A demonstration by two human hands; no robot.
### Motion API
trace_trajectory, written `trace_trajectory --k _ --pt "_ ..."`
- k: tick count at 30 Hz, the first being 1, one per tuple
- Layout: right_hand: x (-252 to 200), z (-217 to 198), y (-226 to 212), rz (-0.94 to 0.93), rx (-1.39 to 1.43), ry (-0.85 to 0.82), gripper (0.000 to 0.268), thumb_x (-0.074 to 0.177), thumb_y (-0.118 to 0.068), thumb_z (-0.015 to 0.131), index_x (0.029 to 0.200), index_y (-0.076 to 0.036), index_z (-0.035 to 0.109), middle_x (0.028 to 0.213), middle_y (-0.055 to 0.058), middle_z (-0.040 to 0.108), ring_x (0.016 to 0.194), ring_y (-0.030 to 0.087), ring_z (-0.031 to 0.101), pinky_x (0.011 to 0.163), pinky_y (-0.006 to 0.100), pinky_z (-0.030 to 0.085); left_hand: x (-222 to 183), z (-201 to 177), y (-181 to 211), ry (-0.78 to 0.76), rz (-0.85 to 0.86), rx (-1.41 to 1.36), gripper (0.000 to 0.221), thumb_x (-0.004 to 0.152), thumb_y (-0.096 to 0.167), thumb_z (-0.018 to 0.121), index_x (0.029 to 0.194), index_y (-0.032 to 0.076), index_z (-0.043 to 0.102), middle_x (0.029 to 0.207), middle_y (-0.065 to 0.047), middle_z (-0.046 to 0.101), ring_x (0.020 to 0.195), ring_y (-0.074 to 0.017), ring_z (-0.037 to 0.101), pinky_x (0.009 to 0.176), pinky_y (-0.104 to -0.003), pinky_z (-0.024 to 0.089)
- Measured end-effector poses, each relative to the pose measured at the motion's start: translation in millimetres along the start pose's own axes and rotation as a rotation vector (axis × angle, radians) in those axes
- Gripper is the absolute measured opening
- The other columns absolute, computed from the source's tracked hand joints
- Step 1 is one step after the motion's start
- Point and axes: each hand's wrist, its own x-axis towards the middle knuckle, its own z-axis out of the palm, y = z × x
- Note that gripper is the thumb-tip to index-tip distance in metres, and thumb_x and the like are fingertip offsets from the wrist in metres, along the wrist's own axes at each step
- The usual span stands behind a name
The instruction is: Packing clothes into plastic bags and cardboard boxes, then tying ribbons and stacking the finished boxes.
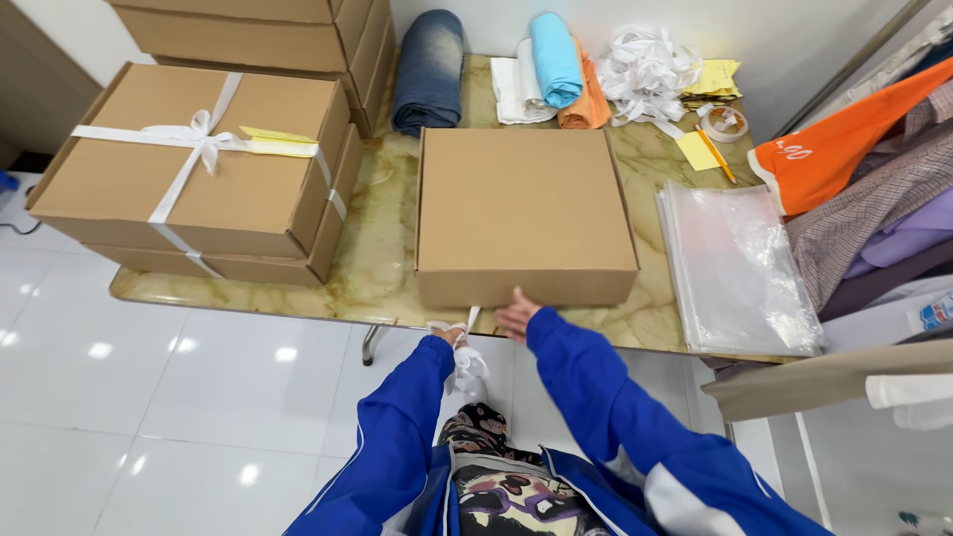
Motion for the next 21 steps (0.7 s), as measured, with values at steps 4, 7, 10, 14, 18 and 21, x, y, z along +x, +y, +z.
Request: trace_trajectory --k 4,7,10,14,18,21 --pt "-13 19 -46 -0.099 0.261 -0.035 0.074 0.097 -0.045 0.068 0.151 -0.008 0.034 0.15 0.007 0.055 0.139 0.022 0.052 0.104 0.035 0.048 -10 -32 -12 -0.097 0.012 0.098 0.074 0.074 0.034 0.08 0.126 -0.013 0.054 0.089 -0.017 0.07 0.083 -0.0274 0.07 0.069 -0.048 0.056" --pt "7 30 -53 -0.1 0.289 -0.078 0.055 0.096 -0.024 0.073 0.14 -0.009 0.045 0.145 0.007 0.059 0.135 0.024 0.056 0.099 0.035 0.053 -40 -51 -9 -0.228 0.071 0.072 0.046 0.077 0.02 0.075 0.106 -0.014 0.061 0.069 -0.014 0.058 0.062 -0.0244 0.06 0.053 -0.045 0.05" --pt "50 31 -38 -0.077 0.263 -0.066 0.063 0.091 -0.03 0.081 0.138 -0.016 0.042 0.145 0.006 0.058 0.136 0.025 0.053 0.104 0.04 0.051 -162 -62 40 -0.472 0.15 0.069 0.022 0.087 0.017 0.069 0.08 -0.003 0.061 0.058 -0.006 0.047 0.05 -0.0152 0.047 0.045 -0.03 0.041" --pt "106 35 7 -0.053 0.139 0.112 0.094 0.079 -0.024 0.094 0.153 -0.021 0.037 0.122 0.007 0.069 0.107 0.023 0.068 0.089 0.039 0.059 -137 -58 16 -0.806 0.263 0.001 0.042 0.1 0.022 0.064 0.062 0.008 0.052 0.051 0.001 0.035 0.043 -0.0083 0.032 0.041 -0.021 0.031" --pt "172 14 53 -0.168 0.168 -0.134 0.039 0.085 -0.02 0.087 0.117 -0.004 0.073 0.111 0.013 0.077 0.103 0.02 0.074 0.089 0.031 0.06 -109 -45 18 -0.848 0.27 0.002 0.035 0.1 0.02 0.063 0.069 0.007 0.053 0.054 0.0 0.037 0.046 -0.0077 0.034 0.043 -0.02 0.031" --pt "81 39 40 -0.447 0.153 -0.203 0.036 0.092 -0.012 0.08 0.122 0.004 0.065 0.117 0.028 0.07 0.109 0.033 0.071 0.095 0.041 0.056 -132 -35 45 -0.613 0.193 -0.022 0.013 0.091 0.009 0.061 0.081 0.0 0.06 0.058 -0.008 0.053 0.049 -0.0123 0.047 0.046 -0.024 0.034"
